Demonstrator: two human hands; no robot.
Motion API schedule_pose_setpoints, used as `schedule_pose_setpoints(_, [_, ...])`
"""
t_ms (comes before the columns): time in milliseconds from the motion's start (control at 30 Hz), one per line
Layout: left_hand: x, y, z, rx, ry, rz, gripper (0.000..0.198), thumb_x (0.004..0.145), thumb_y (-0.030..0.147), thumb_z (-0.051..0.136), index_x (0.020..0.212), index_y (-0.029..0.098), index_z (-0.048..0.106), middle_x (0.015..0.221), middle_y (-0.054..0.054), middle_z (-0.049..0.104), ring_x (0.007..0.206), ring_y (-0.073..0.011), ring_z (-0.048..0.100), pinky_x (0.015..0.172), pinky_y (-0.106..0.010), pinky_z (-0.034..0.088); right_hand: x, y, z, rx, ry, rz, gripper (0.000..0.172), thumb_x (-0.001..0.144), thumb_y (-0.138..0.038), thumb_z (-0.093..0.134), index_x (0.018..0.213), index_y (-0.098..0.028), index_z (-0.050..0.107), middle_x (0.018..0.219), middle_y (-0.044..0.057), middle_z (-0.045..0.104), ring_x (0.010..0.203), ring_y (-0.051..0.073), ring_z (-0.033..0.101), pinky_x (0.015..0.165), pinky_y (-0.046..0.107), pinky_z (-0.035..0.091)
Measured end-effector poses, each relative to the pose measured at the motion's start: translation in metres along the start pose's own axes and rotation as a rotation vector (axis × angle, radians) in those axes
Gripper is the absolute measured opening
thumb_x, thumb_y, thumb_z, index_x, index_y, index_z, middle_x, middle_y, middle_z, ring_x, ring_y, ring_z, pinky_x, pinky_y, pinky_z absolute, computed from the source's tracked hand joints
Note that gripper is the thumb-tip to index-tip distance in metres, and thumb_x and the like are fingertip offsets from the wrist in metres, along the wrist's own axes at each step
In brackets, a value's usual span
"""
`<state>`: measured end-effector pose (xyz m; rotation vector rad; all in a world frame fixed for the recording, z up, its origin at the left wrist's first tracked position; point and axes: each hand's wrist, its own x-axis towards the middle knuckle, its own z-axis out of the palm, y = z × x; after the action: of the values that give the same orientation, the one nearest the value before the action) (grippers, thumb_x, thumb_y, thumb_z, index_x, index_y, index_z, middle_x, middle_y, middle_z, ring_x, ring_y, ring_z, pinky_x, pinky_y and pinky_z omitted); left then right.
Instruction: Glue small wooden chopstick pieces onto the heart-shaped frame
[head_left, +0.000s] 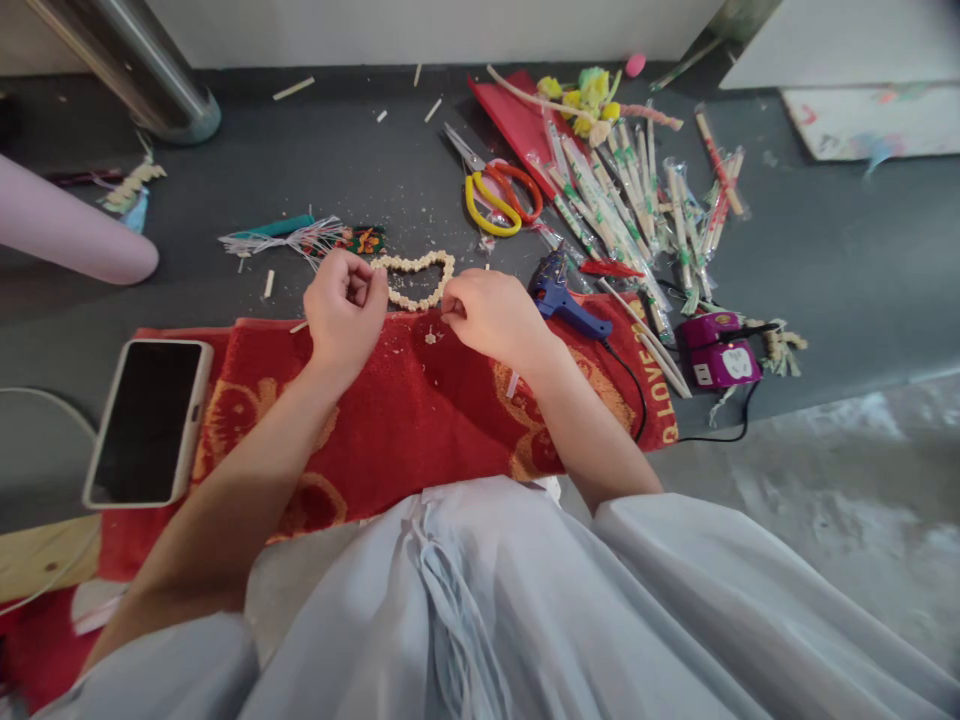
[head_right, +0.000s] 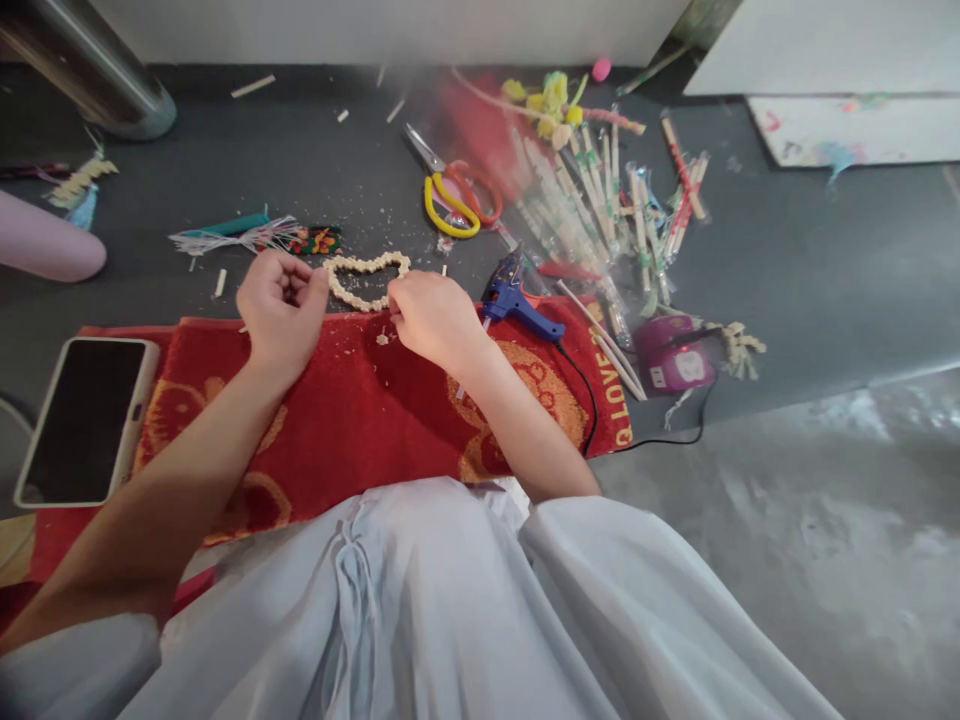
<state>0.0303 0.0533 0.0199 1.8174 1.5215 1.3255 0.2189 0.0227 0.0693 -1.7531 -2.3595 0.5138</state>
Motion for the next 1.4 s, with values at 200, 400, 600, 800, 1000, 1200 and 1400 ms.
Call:
schedule_pose_setpoints(200, [0.009,-0.006,-0.003,0.128,-0.133,0.157,0.014,0.079,0.022,0.069,0.08,0.023,0.055,0.067,0.002,0.046,0.076,-0.0189,0.057,0.086,-0.039,0.047,0.01,0.002,0.022,0.054,0.174,-0.102,0.02,0.083,-0.017,0.057,0.103,-0.017,0.059,0.109,0.012,0.058,0.107,0.03,0.052,0.095,0.046,0.043])
schedule_pose_setpoints(400, [0.01,-0.011,-0.008,0.152,-0.236,0.154,0.021,0.069,0.01,0.069,0.08,0.025,0.058,0.073,-0.001,0.05,0.092,-0.0247,0.059,0.098,-0.047,0.045,0.008,0.008,0.036,0.078,0.202,-0.134,0.03,0.085,-0.023,0.056,0.114,-0.018,0.054,0.116,0.012,0.053,0.113,0.031,0.048,0.1,0.049,0.042])
schedule_pose_setpoints(600, [0.011,-0.015,-0.006,0.159,-0.253,0.145,0.023,0.068,0.004,0.063,0.077,0.024,0.057,0.071,-0.002,0.048,0.09,-0.0242,0.056,0.096,-0.047,0.045,0.008,0.014,0.041,0.096,0.189,-0.122,0.031,0.084,-0.025,0.059,0.114,-0.017,0.055,0.112,0.011,0.053,0.111,0.031,0.049,0.1,0.05,0.042])
schedule_pose_setpoints(800, [0.012,-0.023,-0.007,0.192,-0.184,0.177,0.025,0.069,0.001,0.057,0.076,0.024,0.06,0.071,-0.003,0.052,0.085,-0.0218,0.054,0.088,-0.043,0.046,0.008,0.014,0.037,0.118,0.18,-0.102,0.032,0.084,-0.023,0.057,0.115,-0.018,0.055,0.11,0.011,0.056,0.109,0.03,0.051,0.098,0.049,0.043])
schedule_pose_setpoints(1000, [0.011,-0.019,-0.01,0.215,-0.207,0.178,0.026,0.07,0.0,0.054,0.068,0.025,0.063,0.07,-0.004,0.055,0.085,-0.0228,0.054,0.083,-0.043,0.046,0.003,0.011,0.03,0.168,0.233,0.004,0.03,0.082,-0.018,0.052,0.111,-0.018,0.058,0.089,0.006,0.064,0.088,0.022,0.06,0.083,0.036,0.046])
schedule_pose_setpoints(1200, [0.01,-0.021,-0.008,0.143,-0.17,0.308,0.033,0.055,-0.003,0.047,0.057,0.025,0.066,0.059,-0.001,0.054,0.074,-0.0206,0.053,0.076,-0.041,0.044,0.002,0.014,0.025,0.131,0.211,0.104,0.031,0.079,-0.021,0.051,0.107,-0.018,0.064,0.072,0.002,0.063,0.066,0.017,0.054,0.066,0.031,0.038])
schedule_pose_setpoints(1400, [0.009,-0.023,-0.009,0.084,-0.26,0.244,0.031,0.059,0.001,0.047,0.055,0.024,0.066,0.058,0.0,0.057,0.066,-0.0173,0.055,0.071,-0.036,0.047,0.001,0.016,0.024,0.115,0.162,0.069,0.026,0.078,-0.021,0.049,0.087,-0.018,0.072,0.076,0.006,0.069,0.071,0.019,0.059,0.067,0.032,0.038])
